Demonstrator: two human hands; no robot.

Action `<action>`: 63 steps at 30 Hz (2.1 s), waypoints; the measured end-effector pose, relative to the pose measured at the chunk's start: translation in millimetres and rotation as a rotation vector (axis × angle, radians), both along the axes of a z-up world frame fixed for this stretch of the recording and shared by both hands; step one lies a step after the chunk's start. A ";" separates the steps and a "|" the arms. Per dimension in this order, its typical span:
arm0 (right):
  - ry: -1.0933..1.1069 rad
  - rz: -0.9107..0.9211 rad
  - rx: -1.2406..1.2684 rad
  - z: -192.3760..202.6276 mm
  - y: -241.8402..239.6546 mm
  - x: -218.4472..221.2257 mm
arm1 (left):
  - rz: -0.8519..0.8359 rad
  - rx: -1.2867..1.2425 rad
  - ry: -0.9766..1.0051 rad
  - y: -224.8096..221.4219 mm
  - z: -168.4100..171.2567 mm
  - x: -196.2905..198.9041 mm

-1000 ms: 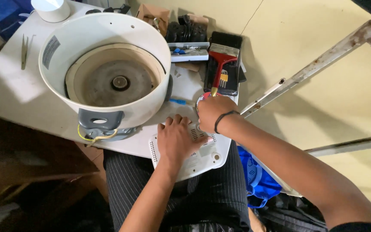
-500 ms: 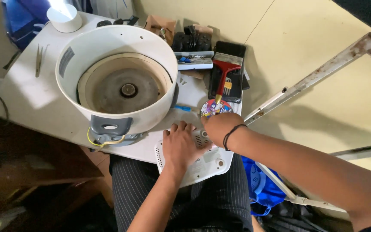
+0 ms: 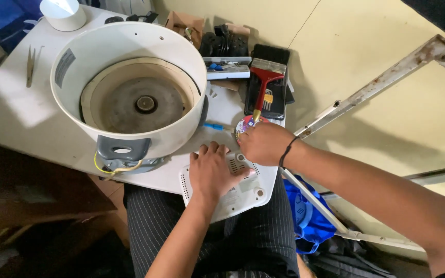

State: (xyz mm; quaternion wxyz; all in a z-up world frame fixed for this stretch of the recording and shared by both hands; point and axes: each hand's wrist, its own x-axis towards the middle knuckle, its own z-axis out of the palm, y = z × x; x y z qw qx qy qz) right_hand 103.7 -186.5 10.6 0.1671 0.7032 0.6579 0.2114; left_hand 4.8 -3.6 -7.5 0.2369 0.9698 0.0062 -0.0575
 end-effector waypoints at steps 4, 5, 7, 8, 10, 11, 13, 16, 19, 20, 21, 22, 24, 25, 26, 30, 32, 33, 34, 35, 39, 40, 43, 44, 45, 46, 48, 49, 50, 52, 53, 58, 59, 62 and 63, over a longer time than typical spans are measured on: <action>0.234 -0.347 -0.143 -4.0 1.4 -10.2 | 0.015 0.003 0.015 -0.9 8.2 -2.1; 0.233 -0.348 -0.145 1.6 9.1 -12.5 | 0.014 0.000 0.015 -0.3 8.9 -1.6; 0.449 -0.611 -0.184 11.5 24.9 -17.9 | 0.006 0.004 0.021 0.9 9.2 -2.4; 0.452 -0.609 -0.192 13.1 28.9 -15.7 | 0.010 -0.002 0.025 -0.4 5.2 -0.5; 0.515 -0.738 -0.208 15.9 37.4 -13.0 | 0.013 0.031 0.032 -1.8 -2.1 2.7; 0.514 -0.736 -0.208 14.1 36.7 -13.1 | 0.015 0.032 0.032 -1.6 -1.0 1.5; 0.569 -0.863 -0.198 11.5 35.9 -12.3 | 0.015 0.029 0.044 -0.7 2.2 -0.1; 0.673 -1.095 -0.226 41.3 58.1 -19.0 | 0.017 0.024 0.027 -1.3 -2.6 0.6; 0.760 -1.183 -0.217 47.9 56.1 -15.8 | 0.021 0.008 0.032 -0.2 7.9 -2.1; 0.760 -1.185 -0.214 46.1 56.7 -15.5 | 0.019 0.009 0.031 0.3 6.8 -2.7; 0.765 -1.221 -0.205 45.5 56.5 -14.2 | 0.012 0.029 0.035 -0.1 6.3 -1.7; 0.770 -1.258 -0.194 44.8 56.2 -13.0 | 0.006 0.048 0.040 -0.4 5.8 -0.9; 0.776 -1.269 -0.196 50.0 60.3 -17.8 | 0.006 0.047 0.040 -1.4 5.9 -1.6; 0.783 -1.278 -0.197 52.6 63.7 -19.6 | 0.008 0.049 0.041 -0.6 6.1 -1.6; 0.781 -1.276 -0.195 50.3 61.3 -14.5 | 0.009 0.049 0.039 -1.0 8.1 -0.9; 0.833 -1.279 -0.303 61.3 54.9 -11.1 | 0.022 0.016 0.038 0.8 14.0 -5.6; 0.856 -1.252 -0.328 80.4 45.9 -14.9 | 0.022 0.011 0.019 0.2 14.5 -3.3; 0.978 -1.224 -0.218 87.8 40.3 -18.6 | 0.014 0.015 0.035 0.8 12.2 -2.6; 1.096 -1.189 -0.107 94.3 34.9 -22.2 | 0.007 0.019 0.051 1.5 9.1 -1.7; 1.097 -1.184 -0.110 104.2 32.8 -29.8 | 0.012 0.020 0.052 2.8 12.5 -2.2; 1.228 -1.079 0.007 109.7 14.2 -42.3 | -0.014 -0.005 0.069 3.6 17.0 -4.0; 1.281 -1.041 0.073 103.7 7.6 -40.5 | -0.009 -0.013 0.067 2.9 16.8 -4.2; 1.188 -0.848 0.186 78.2 -1.6 -38.2 | -0.012 0.014 0.078 2.4 18.1 -3.4; 1.188 -0.846 0.189 67.8 -5.2 -39.1 | -0.013 0.016 0.076 1.3 17.1 -4.2; 1.052 -0.731 0.234 57.9 -8.1 -38.9 | -0.011 0.015 0.079 0.9 16.5 -4.1; 0.916 -0.616 0.276 47.9 -10.8 -38.5 | -0.009 0.013 0.081 0.5 15.8 -3.9; 0.878 -0.500 0.391 27.0 -16.7 -31.8 | -0.007 0.009 0.094 2.0 23.9 -5.1; 0.832 -0.387 0.501 17.2 -20.7 -28.0 | -0.008 0.000 0.106 1.7 28.1 -4.8; 0.829 -0.388 0.503 16.1 -16.9 -29.8 | -0.010 0.001 0.103 1.8 25.8 -4.6; 1.361 -0.268 0.788 14.5 -8.8 -32.8 | -0.013 -0.018 0.088 2.3 21.3 -4.2; 1.359 -0.267 0.789 1.0 -10.9 -31.0 | -0.013 -0.016 0.085 2.0 22.3 -4.4; 1.786 -0.250 0.952 -29.6 -10.6 -28.1 | -0.015 -0.019 0.066 1.8 25.5 -4.9; 1.784 -0.246 0.952 -27.0 -10.1 -26.2 | -0.014 -0.017 0.064 1.7 26.2 -5.0; 1.583 -0.251 0.763 -13.6 -10.4 -27.0 | -0.004 -0.012 0.067 1.9 27.5 -4.9; 1.458 -0.329 0.705 -5.4 -11.1 -31.0 | -0.004 -0.017 0.079 2.5 27.3 -4.6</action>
